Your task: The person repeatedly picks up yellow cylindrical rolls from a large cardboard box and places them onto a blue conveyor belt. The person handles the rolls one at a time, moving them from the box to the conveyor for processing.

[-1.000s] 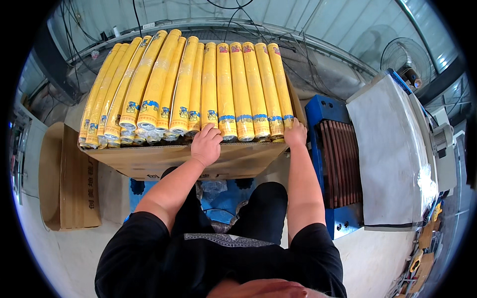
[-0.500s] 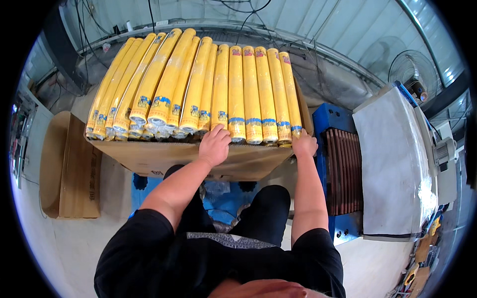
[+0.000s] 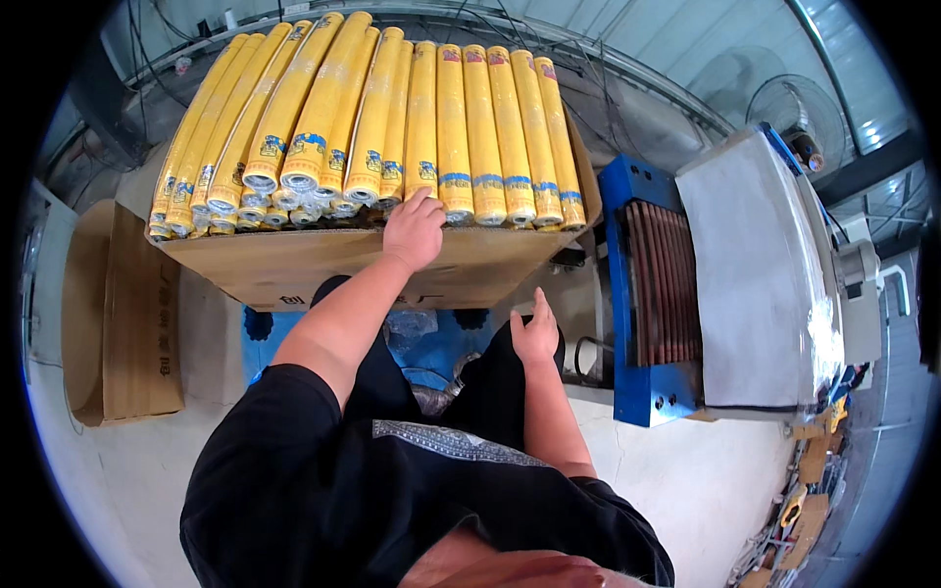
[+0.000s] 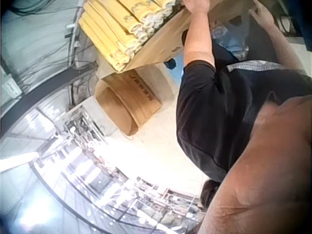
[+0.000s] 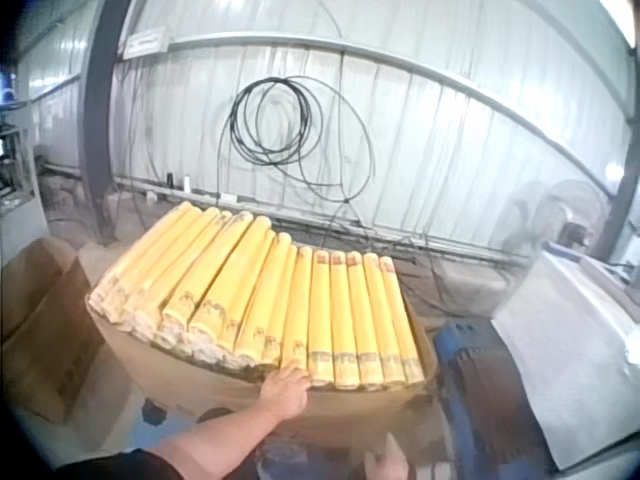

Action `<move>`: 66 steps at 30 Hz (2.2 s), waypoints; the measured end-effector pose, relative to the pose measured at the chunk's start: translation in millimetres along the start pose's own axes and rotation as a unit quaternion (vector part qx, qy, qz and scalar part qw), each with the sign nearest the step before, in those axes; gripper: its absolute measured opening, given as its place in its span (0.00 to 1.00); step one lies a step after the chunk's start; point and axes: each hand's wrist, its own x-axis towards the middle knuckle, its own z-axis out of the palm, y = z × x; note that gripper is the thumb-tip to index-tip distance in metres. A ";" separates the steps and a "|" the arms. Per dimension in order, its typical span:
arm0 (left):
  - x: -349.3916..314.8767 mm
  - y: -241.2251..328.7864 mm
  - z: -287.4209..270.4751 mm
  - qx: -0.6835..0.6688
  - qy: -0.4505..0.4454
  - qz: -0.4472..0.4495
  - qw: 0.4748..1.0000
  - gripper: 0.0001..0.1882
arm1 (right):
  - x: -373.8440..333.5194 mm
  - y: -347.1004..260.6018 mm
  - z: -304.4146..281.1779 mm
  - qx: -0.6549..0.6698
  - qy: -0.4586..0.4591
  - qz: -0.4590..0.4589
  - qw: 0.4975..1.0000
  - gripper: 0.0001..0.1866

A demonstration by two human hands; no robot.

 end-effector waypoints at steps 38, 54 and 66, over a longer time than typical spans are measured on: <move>-9.8 3.1 -2.1 0.009 -0.054 -0.041 0.998 0.05 | 1.5 36.8 -17.1 0.450 0.040 0.193 0.871 0.16; -9.5 4.7 -1.9 0.005 -0.039 -0.036 0.999 0.06 | 1.9 42.9 -23.5 0.545 0.087 0.204 0.808 0.16; -8.2 6.1 -5.3 0.015 -0.072 -0.048 0.996 0.06 | -0.5 64.9 -31.1 0.730 0.180 0.261 0.605 0.16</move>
